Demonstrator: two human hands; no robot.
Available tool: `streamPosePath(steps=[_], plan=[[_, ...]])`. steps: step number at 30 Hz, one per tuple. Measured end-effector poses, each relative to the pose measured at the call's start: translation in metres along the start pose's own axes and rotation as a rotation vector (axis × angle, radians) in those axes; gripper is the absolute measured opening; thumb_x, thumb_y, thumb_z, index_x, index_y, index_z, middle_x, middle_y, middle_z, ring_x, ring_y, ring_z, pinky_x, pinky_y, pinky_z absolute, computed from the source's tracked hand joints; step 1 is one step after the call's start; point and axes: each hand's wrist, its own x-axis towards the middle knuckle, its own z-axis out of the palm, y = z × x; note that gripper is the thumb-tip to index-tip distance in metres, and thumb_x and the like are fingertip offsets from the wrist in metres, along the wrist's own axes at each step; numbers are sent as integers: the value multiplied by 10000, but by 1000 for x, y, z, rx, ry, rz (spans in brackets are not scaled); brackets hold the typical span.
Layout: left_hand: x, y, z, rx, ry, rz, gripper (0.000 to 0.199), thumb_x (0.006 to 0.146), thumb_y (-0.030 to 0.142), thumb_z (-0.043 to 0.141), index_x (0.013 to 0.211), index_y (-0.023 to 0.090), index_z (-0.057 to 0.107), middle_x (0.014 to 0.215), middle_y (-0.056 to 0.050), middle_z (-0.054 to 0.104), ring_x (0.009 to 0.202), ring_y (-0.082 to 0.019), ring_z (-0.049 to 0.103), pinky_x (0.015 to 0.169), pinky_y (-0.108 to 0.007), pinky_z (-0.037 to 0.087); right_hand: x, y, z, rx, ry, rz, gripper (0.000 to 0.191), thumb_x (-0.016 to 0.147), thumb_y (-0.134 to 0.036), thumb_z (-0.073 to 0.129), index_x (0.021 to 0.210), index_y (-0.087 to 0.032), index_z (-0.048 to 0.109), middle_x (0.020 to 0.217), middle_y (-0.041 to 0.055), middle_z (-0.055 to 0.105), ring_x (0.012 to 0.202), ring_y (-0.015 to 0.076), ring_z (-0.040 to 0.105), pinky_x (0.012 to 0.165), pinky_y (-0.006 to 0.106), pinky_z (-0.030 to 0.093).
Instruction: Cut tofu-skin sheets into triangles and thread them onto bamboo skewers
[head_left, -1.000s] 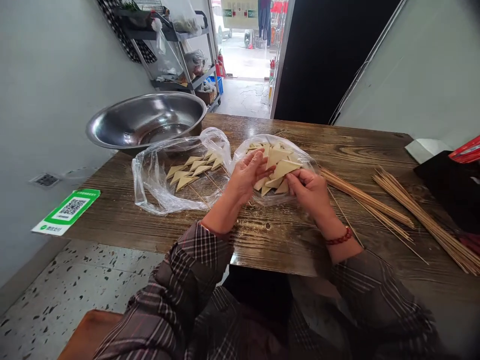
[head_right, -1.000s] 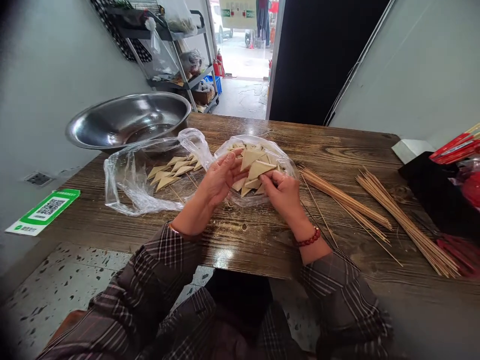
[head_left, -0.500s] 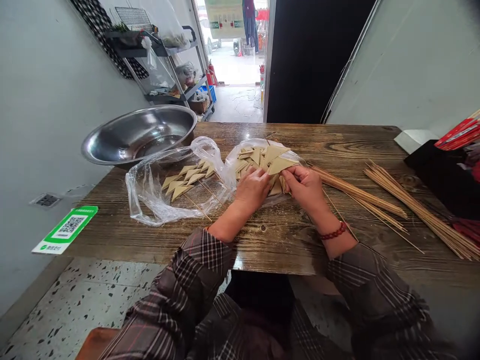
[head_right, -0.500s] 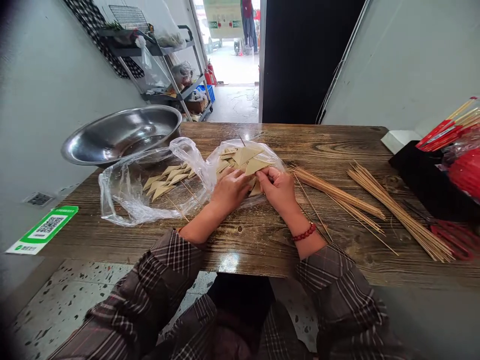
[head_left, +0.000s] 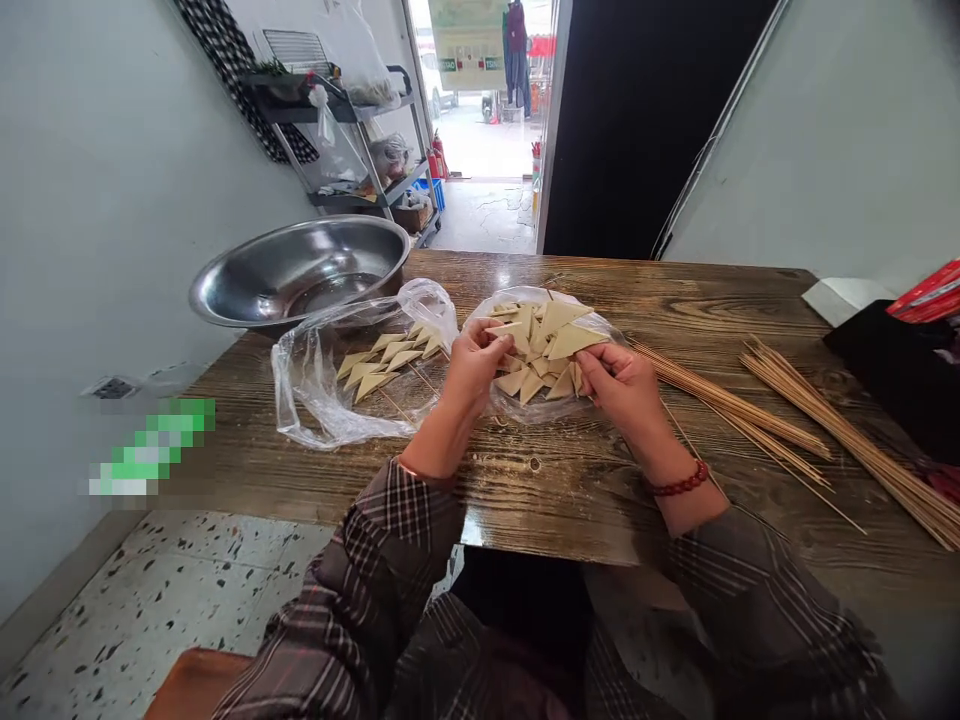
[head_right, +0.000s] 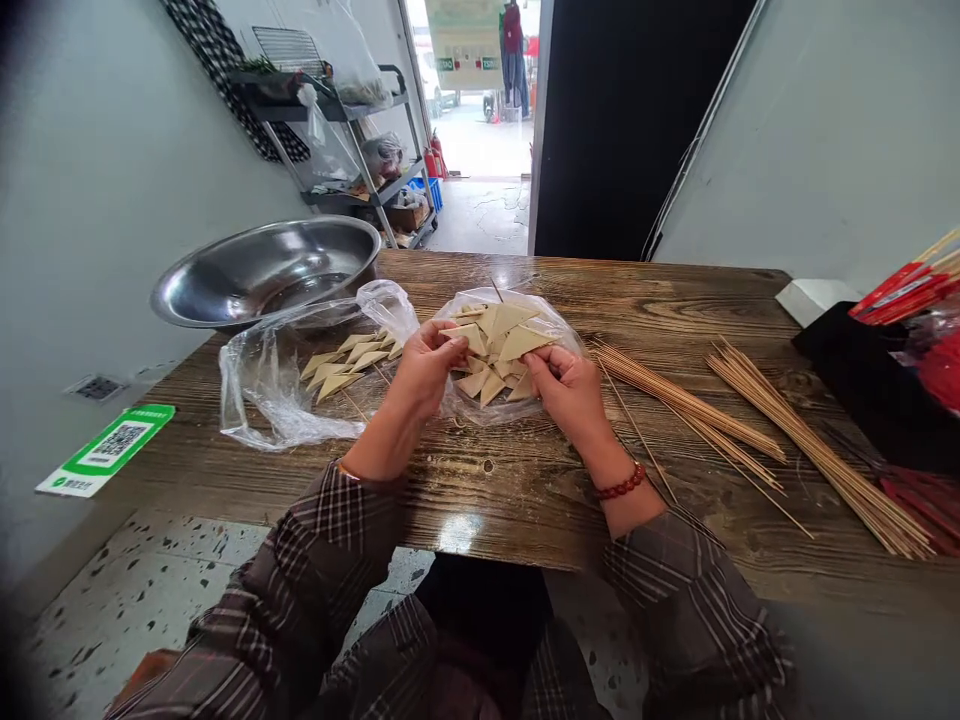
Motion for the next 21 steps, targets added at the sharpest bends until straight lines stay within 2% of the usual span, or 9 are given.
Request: streamPosePath(steps=[4, 9, 13, 17, 21], plan=[[1, 8, -4, -276, 54, -127, 287, 713, 125, 752, 861, 181, 513, 716, 35, 647, 655, -102, 683, 628, -191, 510, -3, 1, 0, -15, -73, -23, 323, 861, -467, 617, 726, -176, 650, 494, -29, 541, 420, 94, 408, 422, 237, 316], [2, 13, -5, -397, 87, -166, 266, 791, 68, 668, 1031, 155, 596, 805, -20, 725, 715, -107, 713, 750, -226, 558, -6, -3, 1, -56, -220, -48, 288, 867, -432, 606, 734, -183, 665, 469, -38, 537, 421, 101, 420, 442, 247, 318], [1, 17, -5, -448, 86, -185, 137, 838, 46, 608, 944, 132, 600, 866, -66, 743, 801, -148, 741, 802, -265, 569, -8, -9, 2, -161, -322, -68, 270, 867, -401, 590, 723, -188, 671, 455, -38, 546, 426, 111, 448, 468, 256, 339], [-1, 17, -7, -482, 88, -209, 100, 865, 57, 590, 935, 127, 599, 897, -85, 747, 818, -166, 744, 831, -298, 574, -8, -11, 3, -219, -338, -78, 269, 875, -396, 575, 738, -189, 680, 467, -31, 564, 443, 118, 475, 488, 259, 362], [-3, 18, -7, -504, 88, -228, 121, 889, 79, 582, 996, 125, 613, 922, -94, 752, 863, -166, 742, 874, -302, 568, -8, -7, 2, -260, -326, -97, 307, 881, -412, 569, 671, -197, 634, 475, -25, 569, 452, 116, 477, 495, 261, 360]])
